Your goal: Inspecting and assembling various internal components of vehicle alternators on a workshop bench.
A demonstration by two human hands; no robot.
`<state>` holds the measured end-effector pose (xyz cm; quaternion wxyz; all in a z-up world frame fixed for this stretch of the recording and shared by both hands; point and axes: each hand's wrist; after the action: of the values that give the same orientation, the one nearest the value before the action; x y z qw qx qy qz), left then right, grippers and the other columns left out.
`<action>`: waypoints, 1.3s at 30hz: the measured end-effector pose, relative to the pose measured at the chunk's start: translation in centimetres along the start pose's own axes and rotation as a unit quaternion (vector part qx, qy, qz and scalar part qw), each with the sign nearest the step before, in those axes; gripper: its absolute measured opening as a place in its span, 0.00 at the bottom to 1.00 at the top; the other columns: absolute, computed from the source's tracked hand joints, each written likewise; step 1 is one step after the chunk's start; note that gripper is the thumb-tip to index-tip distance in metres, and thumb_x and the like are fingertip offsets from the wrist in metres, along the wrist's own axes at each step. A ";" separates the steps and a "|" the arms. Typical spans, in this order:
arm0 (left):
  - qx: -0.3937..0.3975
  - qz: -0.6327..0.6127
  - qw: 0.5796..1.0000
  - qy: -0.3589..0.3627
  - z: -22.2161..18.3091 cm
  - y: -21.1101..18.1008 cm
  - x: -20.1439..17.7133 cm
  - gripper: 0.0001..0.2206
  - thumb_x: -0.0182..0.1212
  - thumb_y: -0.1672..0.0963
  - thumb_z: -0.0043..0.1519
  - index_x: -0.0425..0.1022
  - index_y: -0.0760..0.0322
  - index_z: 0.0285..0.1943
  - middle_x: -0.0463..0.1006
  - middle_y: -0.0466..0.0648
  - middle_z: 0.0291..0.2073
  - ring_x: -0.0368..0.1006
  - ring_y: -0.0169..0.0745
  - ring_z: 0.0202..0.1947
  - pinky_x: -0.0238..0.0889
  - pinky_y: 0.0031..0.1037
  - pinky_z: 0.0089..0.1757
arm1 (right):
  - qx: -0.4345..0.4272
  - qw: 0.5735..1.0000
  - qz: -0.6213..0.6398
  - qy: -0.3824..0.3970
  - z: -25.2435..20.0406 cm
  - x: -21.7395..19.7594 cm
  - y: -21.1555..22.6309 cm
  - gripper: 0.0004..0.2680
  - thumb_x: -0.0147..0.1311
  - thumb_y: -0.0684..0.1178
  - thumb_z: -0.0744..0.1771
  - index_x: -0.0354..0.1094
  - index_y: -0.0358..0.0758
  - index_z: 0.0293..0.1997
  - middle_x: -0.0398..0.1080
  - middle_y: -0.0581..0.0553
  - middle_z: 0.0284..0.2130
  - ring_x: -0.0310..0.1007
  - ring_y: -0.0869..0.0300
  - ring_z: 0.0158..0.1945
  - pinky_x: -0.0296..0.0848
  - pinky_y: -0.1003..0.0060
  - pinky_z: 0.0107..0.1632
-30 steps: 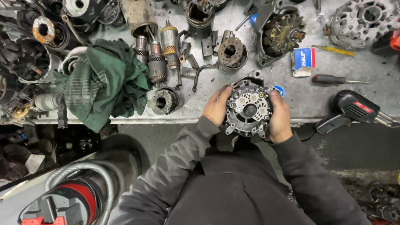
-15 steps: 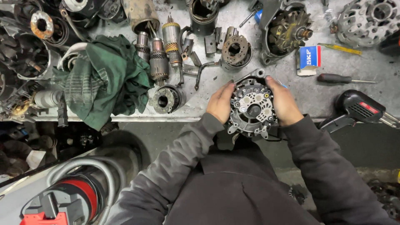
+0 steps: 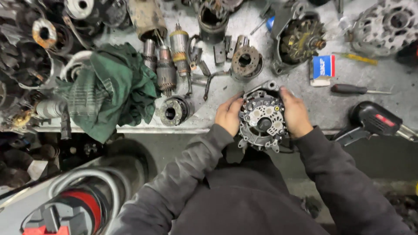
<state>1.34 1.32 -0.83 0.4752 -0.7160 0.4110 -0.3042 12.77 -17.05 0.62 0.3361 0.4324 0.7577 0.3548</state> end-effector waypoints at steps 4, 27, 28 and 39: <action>0.078 0.082 0.992 0.051 2.3 4.9 -1.0 0.23 0.50 0.51 0.67 0.75 0.72 0.63 0.79 0.58 0.58 0.72 0.42 0.59 0.60 0.26 0.60 | 0.024 0.999 0.042 -0.002 -0.3 0.2 0.1 0.22 0.42 0.61 0.71 0.65 0.31 0.63 0.72 0.43 0.58 0.70 0.61 0.58 0.66 0.65 0.61; -0.005 0.097 0.994 -0.058 0.4 0.9 0.0 0.19 0.57 0.51 0.62 0.81 0.72 0.49 0.83 0.60 0.33 0.78 0.49 0.35 0.69 0.37 0.42 | 0.142 0.983 -0.106 -0.054 1.3 -0.2 -0.1 0.35 0.30 0.74 0.70 0.69 0.17 0.55 0.75 0.27 0.50 0.72 0.53 0.51 0.68 0.56 0.57; -0.003 0.081 0.995 -0.056 -0.1 1.2 0.0 0.19 0.57 0.51 0.62 0.81 0.73 0.50 0.84 0.60 0.34 0.79 0.49 0.37 0.69 0.37 0.43 | 0.142 0.983 -0.099 -0.056 0.8 -0.2 -0.2 0.35 0.31 0.74 0.70 0.68 0.17 0.56 0.74 0.29 0.50 0.72 0.54 0.50 0.68 0.56 0.57; 0.066 0.062 0.992 0.083 -2.0 -3.4 -2.7 0.35 0.63 0.43 0.59 0.69 0.71 0.68 0.76 0.58 0.60 0.71 0.51 0.62 0.59 0.34 0.61 | 0.046 0.999 0.016 -0.011 -3.4 -2.7 -4.3 0.30 0.36 0.72 0.70 0.66 0.31 0.65 0.73 0.38 0.57 0.72 0.54 0.57 0.67 0.60 0.60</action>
<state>-0.60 3.55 2.92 0.5038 -0.6286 0.4711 -0.3593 9.28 -21.87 -0.67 0.3184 0.4635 0.7622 0.3208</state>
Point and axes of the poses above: each hand's wrist, its own z-axis towards the middle knuckle, its own x-axis out of the palm, y = z × x
